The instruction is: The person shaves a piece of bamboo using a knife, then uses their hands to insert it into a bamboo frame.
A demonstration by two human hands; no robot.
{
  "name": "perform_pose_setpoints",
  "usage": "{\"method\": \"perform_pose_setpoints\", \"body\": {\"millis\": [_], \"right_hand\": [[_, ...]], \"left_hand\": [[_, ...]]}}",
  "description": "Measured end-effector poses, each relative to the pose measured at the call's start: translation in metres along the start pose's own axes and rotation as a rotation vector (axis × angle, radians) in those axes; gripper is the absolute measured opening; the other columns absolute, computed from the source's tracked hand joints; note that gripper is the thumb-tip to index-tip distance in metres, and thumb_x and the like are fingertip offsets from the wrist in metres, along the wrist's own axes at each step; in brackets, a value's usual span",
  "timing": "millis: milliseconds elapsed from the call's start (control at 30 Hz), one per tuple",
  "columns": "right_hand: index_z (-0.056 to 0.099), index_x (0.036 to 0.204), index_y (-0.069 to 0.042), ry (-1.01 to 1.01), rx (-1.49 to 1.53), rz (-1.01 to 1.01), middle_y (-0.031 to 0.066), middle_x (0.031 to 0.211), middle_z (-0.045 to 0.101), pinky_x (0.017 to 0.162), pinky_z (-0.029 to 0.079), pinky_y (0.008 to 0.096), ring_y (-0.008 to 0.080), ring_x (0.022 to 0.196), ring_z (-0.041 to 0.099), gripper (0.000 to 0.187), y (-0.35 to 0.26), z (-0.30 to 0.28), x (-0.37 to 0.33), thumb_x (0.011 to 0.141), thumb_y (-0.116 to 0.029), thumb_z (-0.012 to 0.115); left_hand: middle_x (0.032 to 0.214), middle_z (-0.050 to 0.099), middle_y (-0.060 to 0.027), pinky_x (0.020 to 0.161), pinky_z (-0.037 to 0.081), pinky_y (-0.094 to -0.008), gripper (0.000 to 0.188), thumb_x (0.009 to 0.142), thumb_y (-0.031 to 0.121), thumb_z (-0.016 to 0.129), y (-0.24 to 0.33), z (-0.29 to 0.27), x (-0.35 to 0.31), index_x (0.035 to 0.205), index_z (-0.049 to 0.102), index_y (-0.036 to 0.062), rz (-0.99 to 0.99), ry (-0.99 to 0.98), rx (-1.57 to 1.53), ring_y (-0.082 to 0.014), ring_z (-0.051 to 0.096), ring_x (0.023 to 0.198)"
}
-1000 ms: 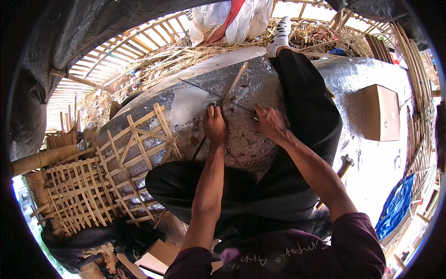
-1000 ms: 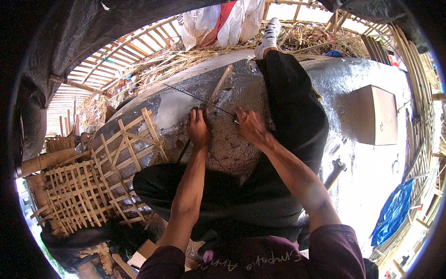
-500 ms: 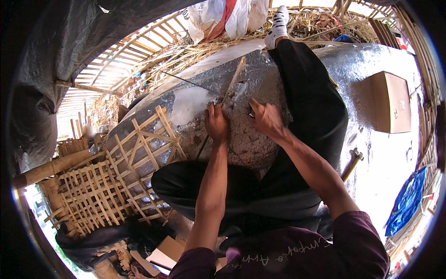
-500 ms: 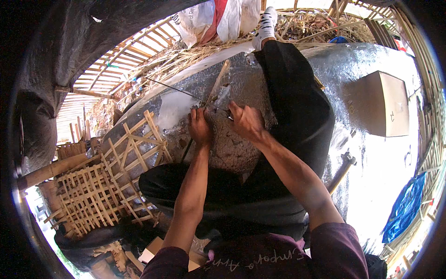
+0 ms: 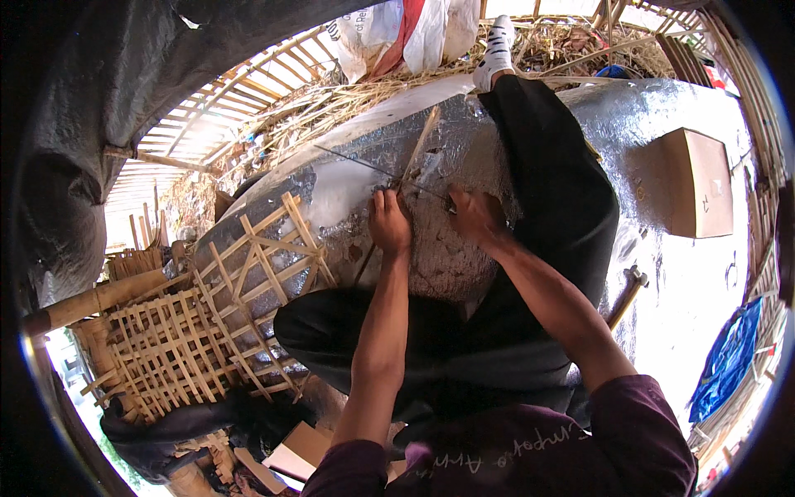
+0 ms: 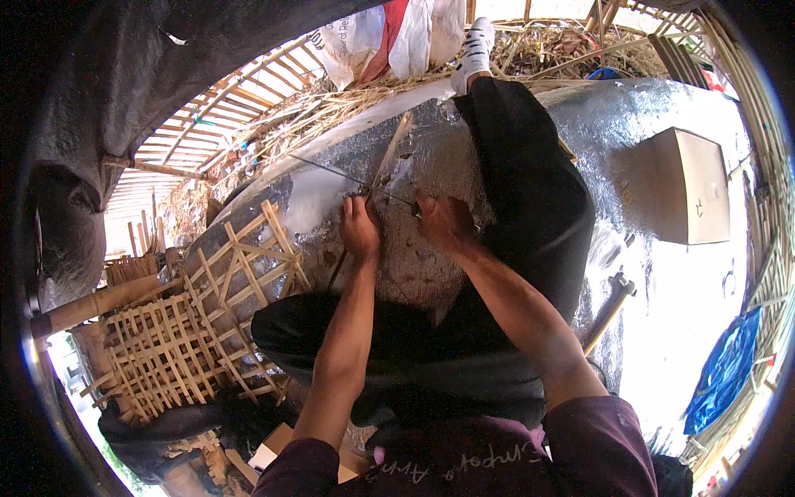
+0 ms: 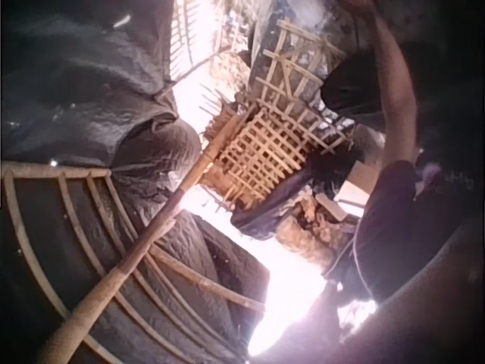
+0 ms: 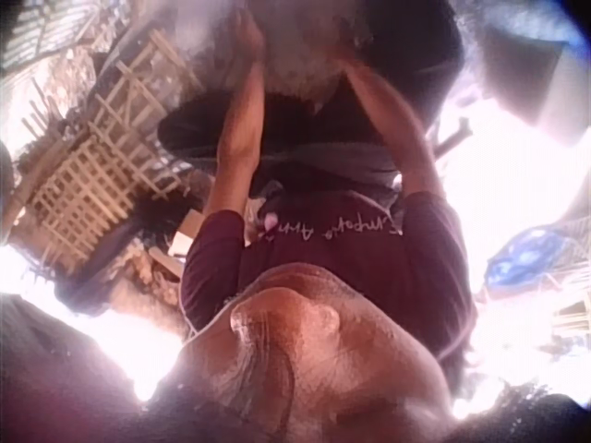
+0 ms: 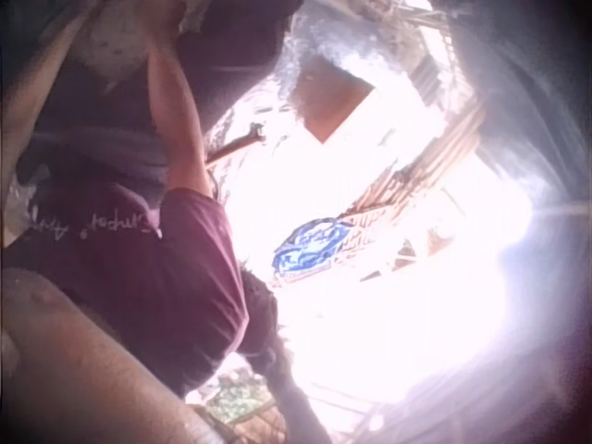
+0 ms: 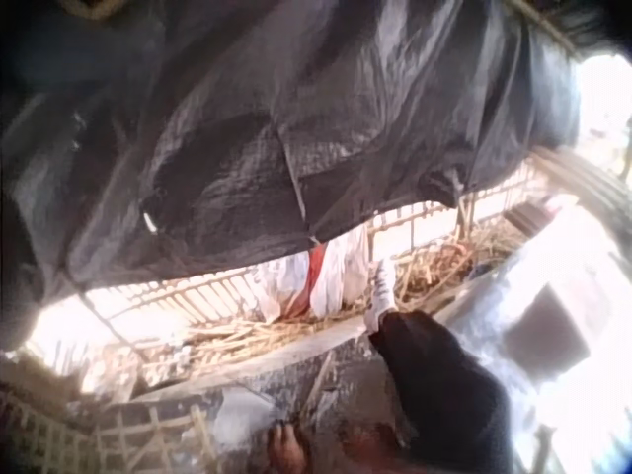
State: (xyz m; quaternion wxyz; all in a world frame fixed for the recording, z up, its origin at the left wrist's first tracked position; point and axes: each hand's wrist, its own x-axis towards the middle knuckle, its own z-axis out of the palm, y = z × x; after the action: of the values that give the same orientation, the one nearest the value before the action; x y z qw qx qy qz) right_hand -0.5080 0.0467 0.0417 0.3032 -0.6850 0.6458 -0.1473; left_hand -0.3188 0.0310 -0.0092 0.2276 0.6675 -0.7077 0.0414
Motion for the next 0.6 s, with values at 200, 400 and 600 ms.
{"method": "perform_pose_setpoints", "body": {"millis": [200,400,600], "right_hand": [[0.056,0.121,-0.008,0.073,0.064,-0.036,0.0196,0.088,0.067,0.073,0.054,0.0467,0.0389,0.083,0.066,0.050,-0.024,-0.017,-0.002,0.075,-0.023,0.070],[0.056,0.121,-0.005,-0.046,-0.089,0.023,0.0177,0.083,0.067,0.070,0.054,0.0459,0.0376,0.079,0.066,0.050,-0.015,-0.006,0.004,0.075,-0.020,0.070],[0.056,0.122,-0.005,0.151,0.070,-0.109,0.0183,0.082,0.068,0.068,0.054,0.0446,0.0369,0.076,0.067,0.053,-0.024,-0.013,0.000,0.074,-0.020,0.071]], "left_hand": [[0.095,0.056,-0.0131,0.072,0.049,-0.0451,0.010,0.087,0.014,0.060,0.008,-0.006,0.001,0.089,0.057,0.0056,0.004,0.054,-0.099,-0.0339,0.057,0.088],[0.095,0.057,-0.0145,0.073,0.050,-0.0456,0.010,0.088,0.014,0.059,-0.004,0.000,0.000,0.092,0.058,0.0056,0.003,0.051,-0.004,-0.0351,0.058,0.088],[0.096,0.057,-0.0137,0.072,0.050,-0.0447,0.010,0.088,0.016,0.059,0.009,-0.006,0.001,0.092,0.060,0.0068,0.003,0.077,-0.110,-0.0342,0.058,0.089]]}}
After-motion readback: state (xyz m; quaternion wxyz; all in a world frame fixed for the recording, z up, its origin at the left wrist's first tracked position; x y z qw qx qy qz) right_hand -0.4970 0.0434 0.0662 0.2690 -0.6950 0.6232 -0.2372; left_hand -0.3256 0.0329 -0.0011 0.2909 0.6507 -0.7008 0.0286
